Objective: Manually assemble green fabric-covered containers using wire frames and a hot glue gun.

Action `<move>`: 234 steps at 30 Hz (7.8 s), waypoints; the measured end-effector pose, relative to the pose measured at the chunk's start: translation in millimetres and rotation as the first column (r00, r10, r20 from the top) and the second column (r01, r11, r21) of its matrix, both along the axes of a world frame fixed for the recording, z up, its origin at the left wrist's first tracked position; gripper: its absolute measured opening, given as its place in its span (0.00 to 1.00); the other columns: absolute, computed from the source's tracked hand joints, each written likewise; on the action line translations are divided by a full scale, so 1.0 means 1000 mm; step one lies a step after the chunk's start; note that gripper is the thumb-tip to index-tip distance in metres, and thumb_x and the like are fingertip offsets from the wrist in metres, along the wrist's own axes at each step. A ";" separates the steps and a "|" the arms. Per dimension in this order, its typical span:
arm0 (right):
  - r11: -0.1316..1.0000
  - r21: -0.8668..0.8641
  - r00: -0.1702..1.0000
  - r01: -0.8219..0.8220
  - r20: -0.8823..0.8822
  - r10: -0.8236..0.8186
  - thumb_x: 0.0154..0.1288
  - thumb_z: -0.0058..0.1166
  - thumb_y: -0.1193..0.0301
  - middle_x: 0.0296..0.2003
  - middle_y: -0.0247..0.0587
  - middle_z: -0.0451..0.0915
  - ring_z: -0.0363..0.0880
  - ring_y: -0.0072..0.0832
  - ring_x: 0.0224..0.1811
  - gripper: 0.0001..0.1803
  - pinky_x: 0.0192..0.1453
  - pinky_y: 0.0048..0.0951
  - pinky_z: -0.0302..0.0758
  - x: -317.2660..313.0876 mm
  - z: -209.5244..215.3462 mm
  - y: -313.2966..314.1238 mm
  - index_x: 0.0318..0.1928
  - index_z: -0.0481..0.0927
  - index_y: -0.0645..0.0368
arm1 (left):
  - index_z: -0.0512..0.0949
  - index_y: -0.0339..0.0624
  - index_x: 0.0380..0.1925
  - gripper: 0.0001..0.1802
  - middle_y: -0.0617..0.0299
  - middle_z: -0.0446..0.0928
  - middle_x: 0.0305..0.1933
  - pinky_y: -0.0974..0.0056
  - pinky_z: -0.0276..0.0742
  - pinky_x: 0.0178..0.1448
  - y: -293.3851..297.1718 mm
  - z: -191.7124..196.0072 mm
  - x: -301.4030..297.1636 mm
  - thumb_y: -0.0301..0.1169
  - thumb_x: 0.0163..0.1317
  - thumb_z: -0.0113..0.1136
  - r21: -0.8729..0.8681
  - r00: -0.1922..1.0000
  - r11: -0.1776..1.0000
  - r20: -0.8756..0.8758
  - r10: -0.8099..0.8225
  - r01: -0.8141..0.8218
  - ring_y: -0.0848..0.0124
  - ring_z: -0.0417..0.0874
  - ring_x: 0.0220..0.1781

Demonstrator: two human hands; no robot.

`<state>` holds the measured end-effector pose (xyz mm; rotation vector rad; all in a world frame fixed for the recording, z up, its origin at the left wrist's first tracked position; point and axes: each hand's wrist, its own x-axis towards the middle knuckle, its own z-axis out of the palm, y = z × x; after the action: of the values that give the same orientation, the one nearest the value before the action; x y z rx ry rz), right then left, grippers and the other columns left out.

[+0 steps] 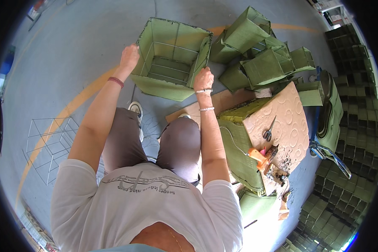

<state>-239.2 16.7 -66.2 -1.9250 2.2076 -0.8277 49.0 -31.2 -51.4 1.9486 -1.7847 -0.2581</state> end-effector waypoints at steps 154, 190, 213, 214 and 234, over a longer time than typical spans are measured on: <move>0.754 0.094 0.721 -0.650 -0.235 0.652 0.62 0.53 0.59 0.20 0.47 0.78 0.80 0.43 0.25 0.16 0.30 0.40 0.75 0.036 0.040 0.043 0.24 0.76 0.57 | 0.72 0.43 0.19 0.17 0.57 0.72 0.14 0.59 0.68 0.20 0.071 0.021 -0.011 0.43 0.60 0.57 -0.219 0.666 0.630 0.305 -0.681 0.745 0.59 0.75 0.16; 0.371 -0.140 0.391 -0.918 -0.468 0.792 0.51 0.51 0.70 0.28 0.37 0.81 0.80 0.34 0.34 0.06 0.36 0.34 0.75 0.241 0.022 0.009 0.25 0.82 0.53 | 0.72 0.33 0.53 0.27 0.54 0.76 0.52 0.60 0.66 0.61 -0.029 0.101 -0.048 0.41 0.60 0.60 0.503 0.815 0.772 -0.579 -0.032 0.388 0.66 0.72 0.56; 0.997 -0.077 0.068 -0.011 0.995 0.078 0.59 0.61 0.63 0.32 0.38 0.84 0.81 0.25 0.35 0.14 0.45 0.26 0.75 0.020 -0.125 -0.019 0.36 0.84 0.62 | 0.75 0.33 0.46 0.14 0.63 0.79 0.42 0.70 0.73 0.49 0.002 0.114 0.064 0.29 0.63 0.55 0.466 0.817 0.732 -0.537 -0.213 0.497 0.78 0.77 0.42; 0.999 -0.026 -0.012 -0.027 1.000 0.026 0.60 0.60 0.64 0.32 0.36 0.84 0.81 0.24 0.36 0.13 0.44 0.24 0.75 0.012 -0.129 -0.020 0.35 0.84 0.63 | 0.75 0.33 0.46 0.14 0.63 0.79 0.42 0.70 0.73 0.48 0.007 0.115 0.066 0.29 0.63 0.55 0.460 0.810 0.738 -0.553 -0.198 0.494 0.78 0.77 0.42; 0.798 0.594 -0.536 -0.097 0.645 -0.545 0.59 0.32 0.30 0.55 0.54 0.72 0.75 0.42 0.53 0.49 0.47 0.48 0.76 -0.062 -0.243 0.078 0.63 0.61 0.62 | 0.78 0.32 0.41 0.13 0.70 0.78 0.36 0.73 0.70 0.45 0.075 0.110 0.122 0.29 0.59 0.60 0.410 0.869 0.816 -0.449 -0.208 0.407 0.82 0.73 0.38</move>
<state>-301.0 94.5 -308.9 0.3174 1.1027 -1.1752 171.3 43.5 59.0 1.7173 -1.8761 -1.2406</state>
